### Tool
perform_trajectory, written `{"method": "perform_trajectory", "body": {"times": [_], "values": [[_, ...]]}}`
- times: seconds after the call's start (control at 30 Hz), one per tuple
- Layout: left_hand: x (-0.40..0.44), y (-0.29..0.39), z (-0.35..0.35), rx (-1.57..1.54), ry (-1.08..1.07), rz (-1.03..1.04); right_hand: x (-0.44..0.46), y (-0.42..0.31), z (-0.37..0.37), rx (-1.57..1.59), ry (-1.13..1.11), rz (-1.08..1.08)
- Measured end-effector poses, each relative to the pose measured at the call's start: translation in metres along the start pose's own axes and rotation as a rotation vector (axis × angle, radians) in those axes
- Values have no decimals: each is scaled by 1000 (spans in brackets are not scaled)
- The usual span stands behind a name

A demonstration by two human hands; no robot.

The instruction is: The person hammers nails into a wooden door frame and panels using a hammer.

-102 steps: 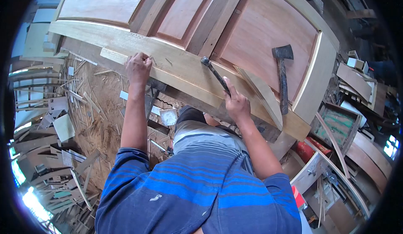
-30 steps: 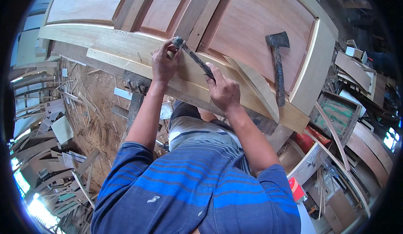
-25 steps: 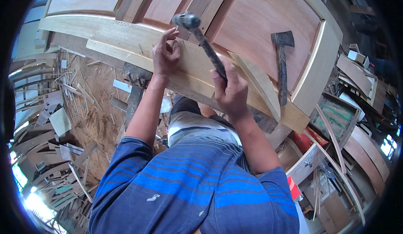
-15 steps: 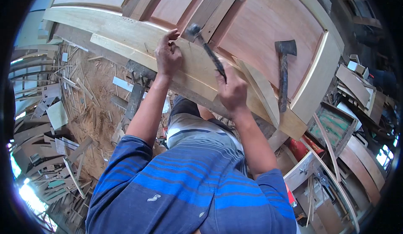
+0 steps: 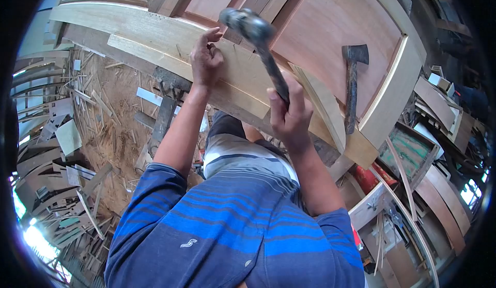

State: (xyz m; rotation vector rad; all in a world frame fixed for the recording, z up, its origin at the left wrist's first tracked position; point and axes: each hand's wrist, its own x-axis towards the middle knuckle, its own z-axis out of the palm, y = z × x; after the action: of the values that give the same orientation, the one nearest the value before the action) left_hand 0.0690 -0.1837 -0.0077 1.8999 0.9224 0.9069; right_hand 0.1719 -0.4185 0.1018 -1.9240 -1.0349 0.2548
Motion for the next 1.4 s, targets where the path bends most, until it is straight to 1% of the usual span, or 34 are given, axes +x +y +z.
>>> {"method": "perform_trajectory", "body": {"times": [0.03, 0.07, 0.1, 0.17, 0.27, 0.33, 0.43, 0.47, 0.5, 0.57, 0.67, 0.77, 0.8, 0.83, 0.9, 1.0, 1.1, 1.13, 1.17, 1.23, 1.27, 1.33, 1.4], "values": [[-1, 0, -1, -2, 1, 0, 0, -1, -2, 15, 24, 7], [-1, 2, -3, -6, 2, 3, -13, 32, 18, 19, 110, -55], [-1, 4, -2, -11, 4, 8, -8, 49, 27, -172, 94, -213], [2, 5, 1, 11, 16, 8, -10, 72, 39, -366, -331, 215], [3, 4, -3, 24, 0, 10, 12, 27, 25, -170, -112, 53], [-1, 0, 0, 1, 5, 27, 10, 3, 10, -71, -24, 10], [0, 3, -1, -2, 5, 1, -21, 53, 32, -85, 107, -147], [1, 4, 1, 6, 5, 2, -17, 63, 33, -359, -179, 21], [3, 4, 1, 18, 6, 4, -9, 58, 34, -392, -314, 190], [5, 0, 1, 22, 7, 8, 0, 45, 23, -267, -208, 136], [-4, 5, -2, 4, -3, -15, 5, -5, 2, -14, -23, 104], [-1, 6, -2, 1, 6, -20, -31, 59, 26, -6, 133, -96], [-3, 6, -3, 6, -4, -27, -18, 58, 32, -201, 3, -97], [1, 6, -2, 14, -4, -25, -10, 60, 34, -560, -407, 220], [0, 3, -1, 19, 12, 9, -3, 56, 28, -384, -290, 127], [-2, 0, 0, 10, 26, 15, 12, 4, 7, -90, -57, 3], [-2, 1, -1, -6, 10, -27, -8, 20, 14, -56, 86, -43], [-3, 3, -2, -2, 9, -30, -3, 36, 27, -127, 116, -186], [1, 6, -2, 3, 17, -26, 2, 49, 27, -327, -102, -146], [3, 7, -2, 5, 32, 2, 8, 48, 29, -550, -427, 111], [2, 5, 0, 3, 33, 9, 8, 47, 27, -481, -345, 71], [0, 4, 0, -7, 40, -8, 17, 19, 19, -339, -205, -5], [-2, 5, 0, -10, 35, -9, 13, 25, 21, -411, -318, 119]]}}
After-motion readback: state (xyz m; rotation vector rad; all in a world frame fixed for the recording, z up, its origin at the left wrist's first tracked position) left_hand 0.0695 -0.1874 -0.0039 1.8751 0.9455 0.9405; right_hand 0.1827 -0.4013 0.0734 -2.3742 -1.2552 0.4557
